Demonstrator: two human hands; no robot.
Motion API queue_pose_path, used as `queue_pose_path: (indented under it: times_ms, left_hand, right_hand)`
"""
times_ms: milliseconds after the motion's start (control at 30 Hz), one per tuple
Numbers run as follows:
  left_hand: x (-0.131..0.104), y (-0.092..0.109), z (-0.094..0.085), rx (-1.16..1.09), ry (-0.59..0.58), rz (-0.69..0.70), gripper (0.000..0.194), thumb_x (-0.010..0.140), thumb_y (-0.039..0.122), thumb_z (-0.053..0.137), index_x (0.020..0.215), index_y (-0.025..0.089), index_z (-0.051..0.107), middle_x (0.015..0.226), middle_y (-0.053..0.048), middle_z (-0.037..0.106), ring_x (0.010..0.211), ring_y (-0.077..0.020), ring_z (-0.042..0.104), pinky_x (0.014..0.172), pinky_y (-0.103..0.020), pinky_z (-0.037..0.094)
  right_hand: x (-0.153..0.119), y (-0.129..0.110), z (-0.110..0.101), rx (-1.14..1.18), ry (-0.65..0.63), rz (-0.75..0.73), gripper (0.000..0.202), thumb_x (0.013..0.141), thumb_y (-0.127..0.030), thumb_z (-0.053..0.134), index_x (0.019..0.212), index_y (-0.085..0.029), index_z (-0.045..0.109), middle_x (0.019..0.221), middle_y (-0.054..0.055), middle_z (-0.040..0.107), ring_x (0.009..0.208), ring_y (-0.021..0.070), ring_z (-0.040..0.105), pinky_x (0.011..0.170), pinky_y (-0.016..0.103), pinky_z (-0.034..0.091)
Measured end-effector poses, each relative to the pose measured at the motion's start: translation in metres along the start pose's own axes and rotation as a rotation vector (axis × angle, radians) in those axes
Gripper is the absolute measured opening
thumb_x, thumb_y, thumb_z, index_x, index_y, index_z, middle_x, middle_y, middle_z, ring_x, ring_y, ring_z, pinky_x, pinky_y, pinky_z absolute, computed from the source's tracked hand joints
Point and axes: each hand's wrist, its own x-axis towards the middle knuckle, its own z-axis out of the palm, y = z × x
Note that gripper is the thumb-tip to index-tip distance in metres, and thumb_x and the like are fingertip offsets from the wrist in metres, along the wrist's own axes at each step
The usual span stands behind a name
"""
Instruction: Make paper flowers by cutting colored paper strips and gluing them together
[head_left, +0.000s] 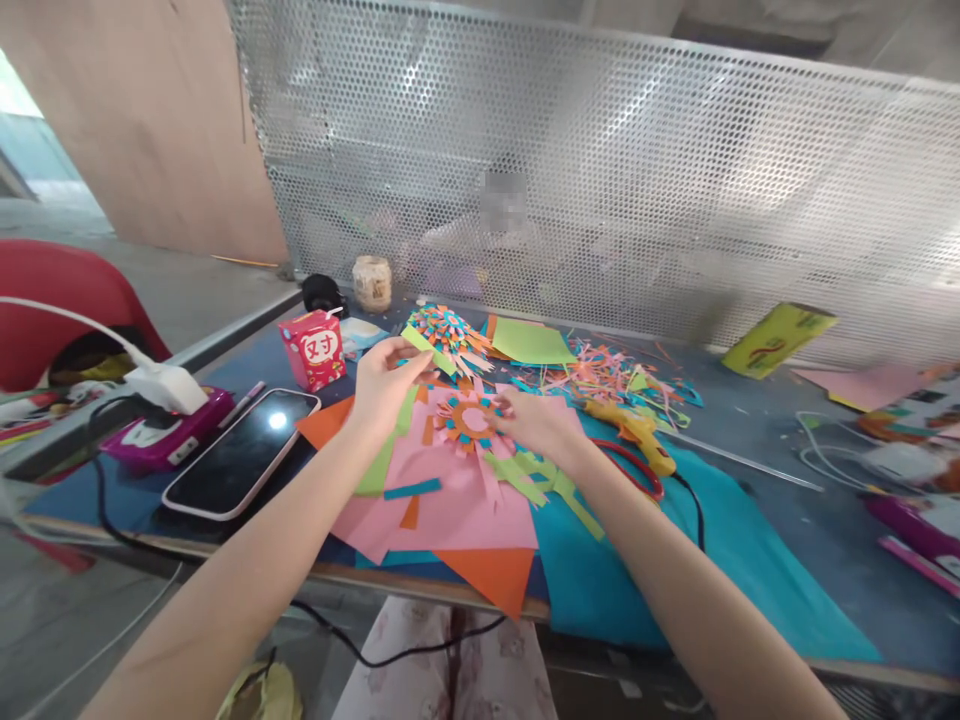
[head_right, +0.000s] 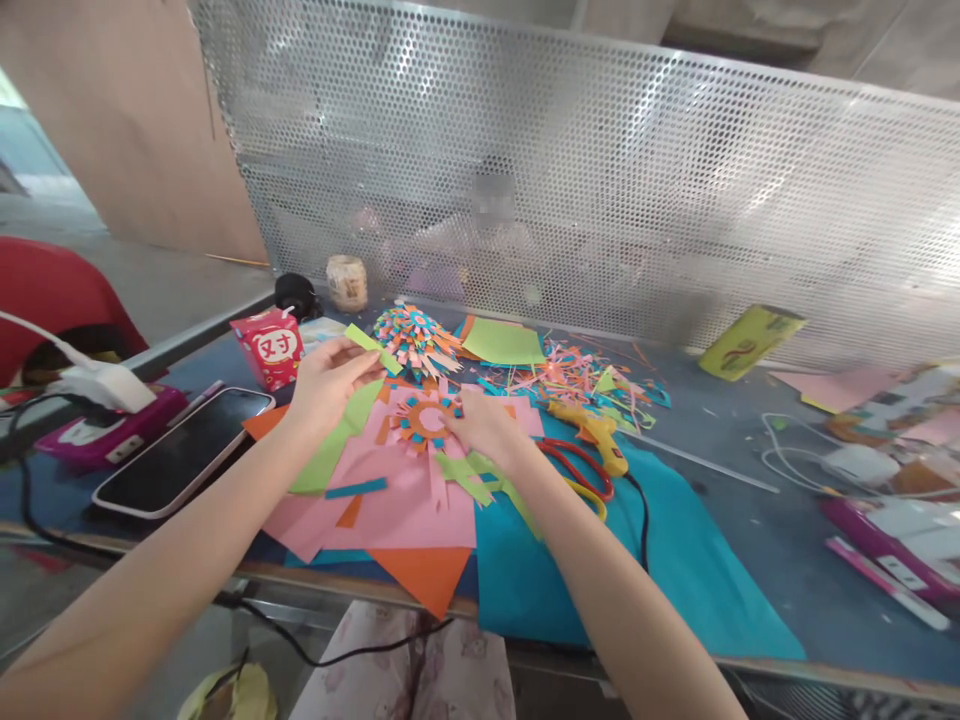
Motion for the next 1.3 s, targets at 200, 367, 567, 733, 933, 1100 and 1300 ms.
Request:
queue_pose_path:
  times_ms: [200, 367, 567, 733, 933, 1100, 1300]
  left_hand:
    - [0.001, -0.002, -0.002, 0.039, -0.007, 0.019, 0.024, 0.054, 0.019, 0.075, 0.069, 0.013, 0.057, 0.064, 0.003, 0.058, 0.059, -0.0107, 0.06, 0.063, -0.027, 0.054]
    - [0.0, -0.004, -0.002, 0.063, -0.018, 0.034, 0.023, 0.054, 0.019, 0.075, 0.067, 0.013, 0.057, 0.064, 0.003, 0.058, 0.057, -0.0095, 0.059, 0.059, -0.025, 0.054]
    - [-0.001, -0.004, -0.002, 0.106, -0.021, 0.042, 0.021, 0.055, 0.02, 0.074, 0.067, 0.013, 0.057, 0.066, 0.002, 0.059, 0.058, -0.0101, 0.059, 0.059, -0.025, 0.053]
    - [0.001, -0.007, -0.003, 0.108, -0.004, 0.055, 0.023, 0.054, 0.02, 0.075, 0.067, 0.013, 0.058, 0.064, 0.003, 0.058, 0.057, -0.0097, 0.059, 0.059, -0.024, 0.054]
    - [0.004, -0.009, -0.004, 0.083, 0.024, 0.069, 0.028, 0.05, 0.021, 0.077, 0.067, 0.013, 0.057, 0.061, 0.005, 0.057, 0.055, -0.0099, 0.059, 0.058, -0.026, 0.055]
    - [0.005, -0.009, -0.006, 0.092, 0.011, 0.07, 0.029, 0.05, 0.022, 0.078, 0.068, 0.013, 0.057, 0.062, 0.003, 0.059, 0.056, -0.0106, 0.06, 0.058, -0.027, 0.055]
    - [0.005, -0.01, -0.006, 0.106, 0.02, 0.07, 0.029, 0.05, 0.021, 0.077, 0.07, 0.013, 0.056, 0.062, 0.004, 0.058, 0.056, -0.0105, 0.06, 0.06, -0.028, 0.055]
  right_hand:
    - [0.0, -0.003, 0.008, 0.102, -0.071, 0.046, 0.032, 0.076, -0.032, 0.063, 0.102, -0.014, 0.056, 0.099, 0.012, 0.067, 0.083, 0.0193, 0.065, 0.066, 0.025, 0.047]
    - [0.005, 0.004, 0.015, 0.208, -0.11, 0.03, 0.041, 0.071, -0.036, 0.067, 0.102, -0.012, 0.055, 0.1, 0.012, 0.065, 0.084, 0.0182, 0.063, 0.065, 0.025, 0.047]
    - [0.007, 0.008, 0.014, 0.297, -0.169, 0.043, 0.056, 0.061, -0.03, 0.074, 0.109, -0.011, 0.053, 0.105, 0.013, 0.062, 0.086, 0.0189, 0.061, 0.064, 0.024, 0.047]
    - [0.008, 0.01, 0.009, 0.34, -0.141, 0.083, 0.052, 0.066, -0.026, 0.07, 0.112, -0.011, 0.051, 0.113, 0.014, 0.06, 0.089, 0.0177, 0.062, 0.066, 0.024, 0.049]
    - [0.012, 0.005, 0.016, 0.363, -0.096, 0.043, 0.022, 0.07, -0.019, 0.067, 0.092, -0.014, 0.063, 0.096, 0.009, 0.068, 0.082, 0.0161, 0.064, 0.066, 0.023, 0.048]
    - [0.02, 0.001, 0.024, 0.399, -0.026, 0.055, 0.005, 0.069, -0.012, 0.066, 0.072, -0.016, 0.064, 0.079, 0.005, 0.07, 0.076, 0.0162, 0.064, 0.067, 0.024, 0.047]
    - [0.023, 0.002, 0.027, 0.497, 0.013, 0.125, 0.016, 0.065, -0.011, 0.068, 0.056, -0.017, 0.056, 0.061, 0.004, 0.065, 0.062, 0.0167, 0.061, 0.06, 0.026, 0.045]
